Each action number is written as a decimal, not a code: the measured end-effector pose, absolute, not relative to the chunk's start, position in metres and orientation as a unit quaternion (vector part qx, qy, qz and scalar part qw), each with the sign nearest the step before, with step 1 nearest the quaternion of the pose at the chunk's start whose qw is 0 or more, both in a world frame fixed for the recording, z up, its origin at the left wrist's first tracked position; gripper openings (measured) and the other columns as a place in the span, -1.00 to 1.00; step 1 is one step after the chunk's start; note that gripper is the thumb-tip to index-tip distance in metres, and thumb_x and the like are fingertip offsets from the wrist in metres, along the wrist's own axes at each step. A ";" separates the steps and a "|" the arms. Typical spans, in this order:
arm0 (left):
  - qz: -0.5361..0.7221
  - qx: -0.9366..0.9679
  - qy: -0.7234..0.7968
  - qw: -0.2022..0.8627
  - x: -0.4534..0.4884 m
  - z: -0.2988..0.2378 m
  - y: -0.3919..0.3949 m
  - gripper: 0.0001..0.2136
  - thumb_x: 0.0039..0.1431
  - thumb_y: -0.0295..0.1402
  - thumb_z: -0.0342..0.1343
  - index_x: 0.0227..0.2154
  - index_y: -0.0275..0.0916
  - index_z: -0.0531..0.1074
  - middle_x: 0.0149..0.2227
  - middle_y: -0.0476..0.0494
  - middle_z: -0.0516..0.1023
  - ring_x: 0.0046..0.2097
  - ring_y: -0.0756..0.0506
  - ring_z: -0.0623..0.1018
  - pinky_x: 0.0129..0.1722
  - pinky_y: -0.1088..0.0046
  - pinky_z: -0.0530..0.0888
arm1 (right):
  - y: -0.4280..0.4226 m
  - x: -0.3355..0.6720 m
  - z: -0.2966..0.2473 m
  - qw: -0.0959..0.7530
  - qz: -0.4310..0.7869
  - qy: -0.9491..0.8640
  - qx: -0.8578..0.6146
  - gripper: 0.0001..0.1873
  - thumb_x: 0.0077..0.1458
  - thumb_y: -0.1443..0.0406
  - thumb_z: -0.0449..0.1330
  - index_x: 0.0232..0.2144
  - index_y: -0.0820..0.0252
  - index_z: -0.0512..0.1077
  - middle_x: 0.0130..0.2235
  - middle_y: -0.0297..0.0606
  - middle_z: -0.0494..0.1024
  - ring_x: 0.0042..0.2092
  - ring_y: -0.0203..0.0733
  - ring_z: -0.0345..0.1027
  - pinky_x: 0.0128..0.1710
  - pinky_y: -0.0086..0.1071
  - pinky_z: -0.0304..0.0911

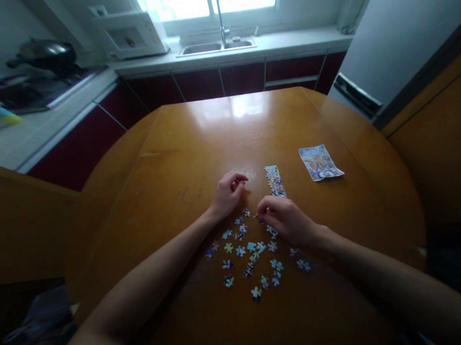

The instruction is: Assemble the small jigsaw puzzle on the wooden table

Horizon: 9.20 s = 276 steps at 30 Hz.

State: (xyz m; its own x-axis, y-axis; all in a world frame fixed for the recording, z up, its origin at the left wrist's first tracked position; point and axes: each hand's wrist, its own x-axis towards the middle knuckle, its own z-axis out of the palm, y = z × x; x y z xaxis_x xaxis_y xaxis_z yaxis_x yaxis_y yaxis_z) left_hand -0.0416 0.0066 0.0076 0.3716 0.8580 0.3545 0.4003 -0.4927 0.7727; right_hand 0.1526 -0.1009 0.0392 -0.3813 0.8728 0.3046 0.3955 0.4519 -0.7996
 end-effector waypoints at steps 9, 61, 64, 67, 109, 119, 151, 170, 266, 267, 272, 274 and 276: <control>0.237 0.919 0.188 0.253 -0.044 0.027 -0.006 -0.77 0.36 -0.32 0.03 -0.29 -0.21 0.59 -0.40 -0.09 0.43 -0.27 -0.08 0.39 -0.21 0.37 0.37 | -0.070 0.190 0.027 0.409 0.319 -0.704 -0.484 -0.90 0.23 0.33 0.21 -0.25 0.14 0.55 -0.26 -0.24 0.59 -0.24 -0.19 0.43 -0.22 -0.28 0.31; 0.124 0.970 0.123 0.172 -0.040 0.027 -0.010 -0.73 0.38 -0.28 -0.01 0.03 -0.08 0.51 -0.28 -0.14 0.44 -0.17 -0.13 0.38 -0.12 0.32 0.41 | -0.077 0.201 0.019 0.352 0.152 -0.750 -0.539 -0.68 0.12 0.51 0.15 -0.40 0.04 0.62 -0.07 -0.15 0.49 0.05 0.03 0.24 0.05 0.03 0.26; 0.127 0.970 0.126 0.167 -0.040 0.027 -0.010 -0.74 0.38 -0.29 0.00 0.01 -0.08 0.51 -0.28 -0.13 0.44 -0.18 -0.12 0.38 -0.12 0.32 0.40 | -0.082 0.196 0.017 0.316 0.152 -0.780 -0.519 -0.68 0.13 0.50 0.18 -0.37 -0.01 0.64 0.00 -0.18 0.49 0.07 0.04 0.21 0.04 0.04 0.25; 0.125 0.971 0.125 0.164 -0.039 0.027 -0.010 -0.74 0.37 -0.30 0.00 0.00 -0.09 0.51 -0.27 -0.13 0.45 -0.18 -0.12 0.38 -0.13 0.32 0.40 | -0.084 0.194 0.016 0.294 0.147 -0.793 -0.513 -0.67 0.13 0.50 0.21 -0.35 -0.06 0.65 0.05 -0.22 0.48 0.08 0.06 0.19 0.03 0.04 0.25; 0.137 0.961 0.175 0.166 -0.041 0.027 -0.012 -0.72 0.28 -0.43 0.04 0.01 -0.11 0.47 -0.14 -0.18 0.40 -0.05 -0.17 0.32 0.03 0.23 0.39 | -0.086 0.188 0.013 0.289 0.150 -0.779 -0.535 -0.68 0.13 0.51 0.14 -0.32 0.04 0.62 0.04 -0.14 0.48 0.09 0.06 0.20 0.03 0.04 0.25; 0.140 0.960 0.175 0.169 -0.041 0.024 -0.012 -0.71 0.26 -0.44 0.08 0.01 -0.08 0.48 -0.14 -0.18 0.39 -0.05 -0.17 0.31 0.06 0.21 0.39 | -0.085 0.188 0.012 0.304 0.155 -0.774 -0.533 -0.65 0.12 0.53 0.13 -0.32 0.04 0.64 0.02 -0.14 0.49 0.07 0.04 0.21 0.04 0.04 0.27; 0.124 0.959 0.146 0.208 -0.042 0.034 -0.012 -0.74 0.40 -0.30 -0.03 0.02 -0.05 0.50 -0.12 -0.19 0.42 -0.03 -0.17 0.32 0.09 0.20 0.37 | -0.086 0.189 0.017 0.305 0.185 -0.766 -0.535 -0.56 0.03 0.62 0.12 -0.42 0.00 0.64 0.02 -0.20 0.51 0.09 0.01 0.22 0.08 0.03 0.25; 0.126 0.954 0.157 0.220 -0.042 0.032 -0.011 -0.73 0.43 -0.23 -0.06 0.00 -0.09 0.50 -0.10 -0.19 0.42 0.00 -0.18 0.33 0.12 0.20 0.35 | -0.086 0.189 0.013 0.293 0.175 -0.774 -0.534 -0.68 0.15 0.49 0.15 -0.41 0.02 0.63 0.04 -0.18 0.49 0.11 0.05 0.21 0.08 0.06 0.23; 0.342 0.891 0.187 0.233 -0.030 0.027 -0.028 -0.91 0.29 -0.36 0.20 -0.18 -0.22 0.46 -0.31 -0.06 0.57 -0.26 -0.03 0.49 -0.22 0.44 0.45 | -0.097 0.192 0.041 0.403 0.523 -0.605 -0.445 -0.90 0.13 0.31 0.26 -0.29 0.22 0.54 -0.32 -0.24 0.58 -0.28 -0.24 0.41 -0.25 -0.31 0.29; 0.335 0.889 0.190 0.249 -0.030 0.027 -0.030 -0.92 0.29 -0.35 0.21 -0.20 -0.22 0.47 -0.32 -0.06 0.56 -0.27 -0.02 0.49 -0.24 0.45 0.45 | -0.097 0.190 0.040 0.413 0.535 -0.591 -0.440 -0.87 0.12 0.29 0.28 -0.26 0.22 0.54 -0.31 -0.24 0.59 -0.28 -0.24 0.41 -0.25 -0.31 0.29; 0.316 0.881 0.188 0.297 -0.030 0.025 -0.033 -0.88 0.28 -0.30 0.23 -0.24 -0.23 0.48 -0.34 -0.06 0.53 -0.31 0.00 0.48 -0.29 0.47 0.46 | -0.096 0.185 0.034 0.444 0.581 -0.526 -0.433 -0.73 0.05 0.27 0.36 -0.17 0.20 0.48 -0.35 -0.31 0.56 -0.35 -0.30 0.38 -0.34 -0.37 0.25; 0.321 0.882 0.172 0.300 -0.029 0.025 -0.033 -0.85 0.27 -0.27 0.23 -0.22 -0.23 0.48 -0.33 -0.07 0.55 -0.31 0.00 0.49 -0.27 0.46 0.47 | -0.097 0.182 0.033 0.450 0.595 -0.510 -0.428 -0.67 0.04 0.26 0.38 -0.14 0.18 0.46 -0.37 -0.34 0.55 -0.36 -0.31 0.38 -0.35 -0.37 0.25; 0.330 0.884 0.151 0.295 -0.028 0.024 -0.033 -0.82 0.26 -0.25 0.24 -0.18 -0.23 0.47 -0.31 -0.09 0.57 -0.29 -0.02 0.50 -0.25 0.42 0.48 | -0.098 0.180 0.032 0.453 0.609 -0.495 -0.423 -0.62 0.03 0.25 0.39 -0.10 0.16 0.44 -0.38 -0.37 0.54 -0.38 -0.32 0.37 -0.36 -0.38 0.26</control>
State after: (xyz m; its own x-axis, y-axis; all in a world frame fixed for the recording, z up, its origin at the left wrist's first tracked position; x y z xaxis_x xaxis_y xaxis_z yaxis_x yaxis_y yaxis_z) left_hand -0.0279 -0.0334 0.0243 0.7366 0.4623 0.4936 0.0726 -0.7798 0.6218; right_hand 0.1799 -0.0979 0.0319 -0.2316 0.9706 -0.0655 -0.1331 -0.0983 -0.9862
